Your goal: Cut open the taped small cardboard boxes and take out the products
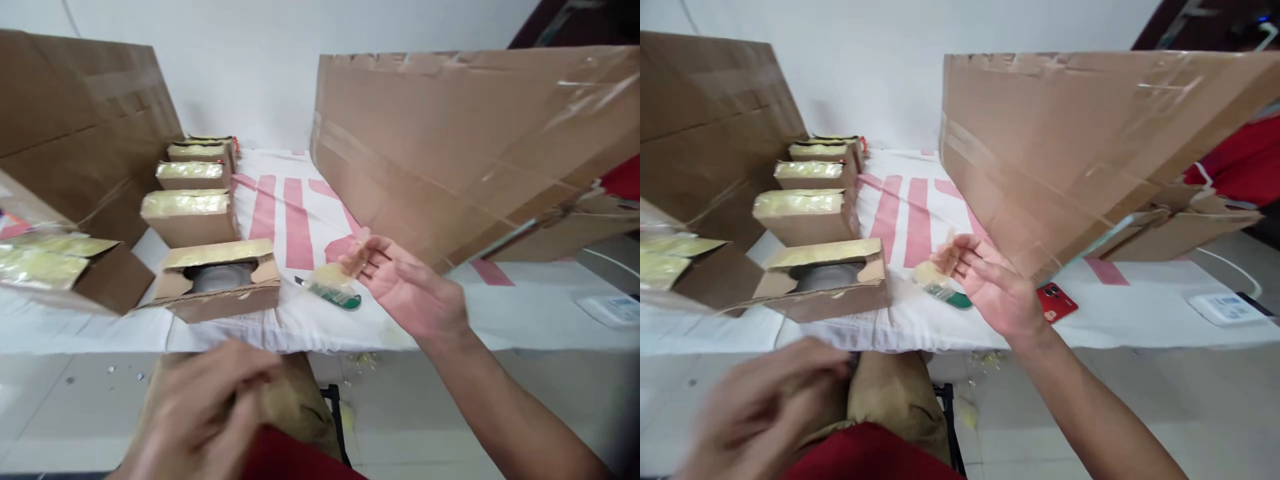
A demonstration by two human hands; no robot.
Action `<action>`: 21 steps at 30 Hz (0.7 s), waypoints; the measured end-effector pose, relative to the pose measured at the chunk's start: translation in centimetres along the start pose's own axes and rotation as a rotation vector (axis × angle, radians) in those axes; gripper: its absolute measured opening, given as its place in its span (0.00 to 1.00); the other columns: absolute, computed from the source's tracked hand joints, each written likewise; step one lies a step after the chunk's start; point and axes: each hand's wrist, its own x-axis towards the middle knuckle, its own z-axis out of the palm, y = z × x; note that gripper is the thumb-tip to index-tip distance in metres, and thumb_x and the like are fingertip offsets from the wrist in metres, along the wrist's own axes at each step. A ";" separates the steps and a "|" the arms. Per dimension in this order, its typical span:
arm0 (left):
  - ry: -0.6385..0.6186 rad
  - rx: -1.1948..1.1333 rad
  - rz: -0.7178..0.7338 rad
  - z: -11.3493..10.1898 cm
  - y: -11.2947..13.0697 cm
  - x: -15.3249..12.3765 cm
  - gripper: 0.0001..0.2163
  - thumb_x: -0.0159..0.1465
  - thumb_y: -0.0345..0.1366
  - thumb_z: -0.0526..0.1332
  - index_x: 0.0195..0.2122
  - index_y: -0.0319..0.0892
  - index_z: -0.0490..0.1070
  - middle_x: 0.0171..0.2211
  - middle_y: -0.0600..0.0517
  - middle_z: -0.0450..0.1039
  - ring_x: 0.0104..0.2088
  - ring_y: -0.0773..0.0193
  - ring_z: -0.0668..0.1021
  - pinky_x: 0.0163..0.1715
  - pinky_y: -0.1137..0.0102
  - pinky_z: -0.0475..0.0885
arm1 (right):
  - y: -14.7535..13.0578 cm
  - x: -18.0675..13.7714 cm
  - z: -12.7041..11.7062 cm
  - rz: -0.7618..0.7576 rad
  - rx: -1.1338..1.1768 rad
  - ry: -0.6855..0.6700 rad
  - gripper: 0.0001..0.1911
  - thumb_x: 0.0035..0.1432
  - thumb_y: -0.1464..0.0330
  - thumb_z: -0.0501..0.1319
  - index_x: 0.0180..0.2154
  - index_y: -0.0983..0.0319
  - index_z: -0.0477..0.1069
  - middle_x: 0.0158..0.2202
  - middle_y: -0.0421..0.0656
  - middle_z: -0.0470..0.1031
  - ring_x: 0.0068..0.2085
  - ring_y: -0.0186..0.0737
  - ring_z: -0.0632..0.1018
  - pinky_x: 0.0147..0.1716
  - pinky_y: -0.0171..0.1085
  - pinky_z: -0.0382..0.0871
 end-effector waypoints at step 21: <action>0.060 -1.453 -0.432 11.5 -1.3 2.9 0.13 0.54 0.47 0.68 0.31 0.41 0.79 0.23 0.54 0.65 0.27 0.64 0.68 0.35 0.66 0.69 | 8.5 -7.5 7.5 -0.717 -1.029 0.063 0.19 0.62 0.76 0.63 0.52 0.54 0.74 0.42 0.46 0.82 0.44 0.50 0.83 0.44 0.48 0.78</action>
